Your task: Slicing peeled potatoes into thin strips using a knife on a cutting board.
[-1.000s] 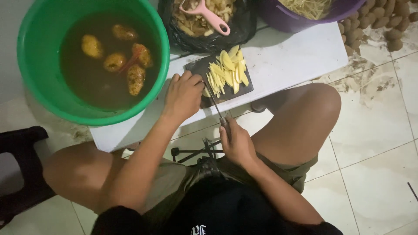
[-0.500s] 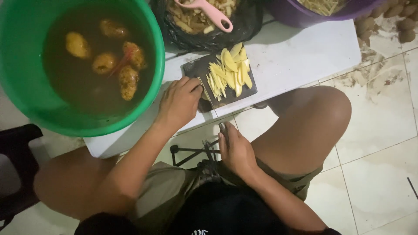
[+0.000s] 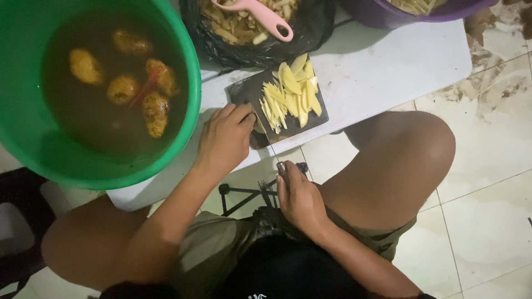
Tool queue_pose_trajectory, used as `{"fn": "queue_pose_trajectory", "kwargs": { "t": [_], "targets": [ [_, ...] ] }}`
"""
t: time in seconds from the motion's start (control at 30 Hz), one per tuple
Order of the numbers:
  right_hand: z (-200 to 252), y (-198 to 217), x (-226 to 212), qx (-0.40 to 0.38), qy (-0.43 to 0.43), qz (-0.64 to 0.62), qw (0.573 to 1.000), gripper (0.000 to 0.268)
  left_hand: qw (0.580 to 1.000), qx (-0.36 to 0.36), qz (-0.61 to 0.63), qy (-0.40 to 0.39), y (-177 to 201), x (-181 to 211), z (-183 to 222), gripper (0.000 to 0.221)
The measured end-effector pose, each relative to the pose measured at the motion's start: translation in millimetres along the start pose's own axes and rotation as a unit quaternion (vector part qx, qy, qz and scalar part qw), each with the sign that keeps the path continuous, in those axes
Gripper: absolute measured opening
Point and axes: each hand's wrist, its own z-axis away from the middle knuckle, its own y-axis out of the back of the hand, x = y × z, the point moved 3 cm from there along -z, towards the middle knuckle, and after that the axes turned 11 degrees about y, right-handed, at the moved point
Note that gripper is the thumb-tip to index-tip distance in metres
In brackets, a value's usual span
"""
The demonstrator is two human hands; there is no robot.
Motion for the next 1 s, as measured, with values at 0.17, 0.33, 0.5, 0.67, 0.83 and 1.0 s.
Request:
{"fn": "queue_pose_trajectory", "kwargs": {
  "t": [0.17, 0.33, 0.5, 0.67, 0.83, 1.0],
  "targets": [
    [-3, 3, -1, -0.008, -0.005, -0.017, 1.000, 0.038, 1.000, 0.001, -0.010, 0.006, 2, 1, 0, 0.018],
    [-7, 11, -4, -0.039, -0.012, -0.017, 0.999, 0.038, 0.999, -0.033, -0.017, 0.031, -4, 2, 1, 0.024],
    [-9, 9, -1, -0.105, -0.070, -0.104, 0.987, 0.033, 0.992, -0.093, -0.062, 0.057, -14, 6, 2, 0.042],
    [-12, 8, -3, -0.123, -0.082, -0.109, 0.983, 0.018, 0.992, -0.081, -0.071, 0.067, -20, 8, 7, 0.044],
    [-13, 4, 1, -0.108, -0.032, -0.102, 0.988, 0.012, 0.989, -0.094, -0.082, 0.080, -21, 4, 0, 0.050],
    [-11, 2, 3, -0.149, -0.098, -0.073, 0.981, 0.017, 0.988, -0.106, -0.061, 0.090, -21, 5, 2, 0.049]
  ]
}}
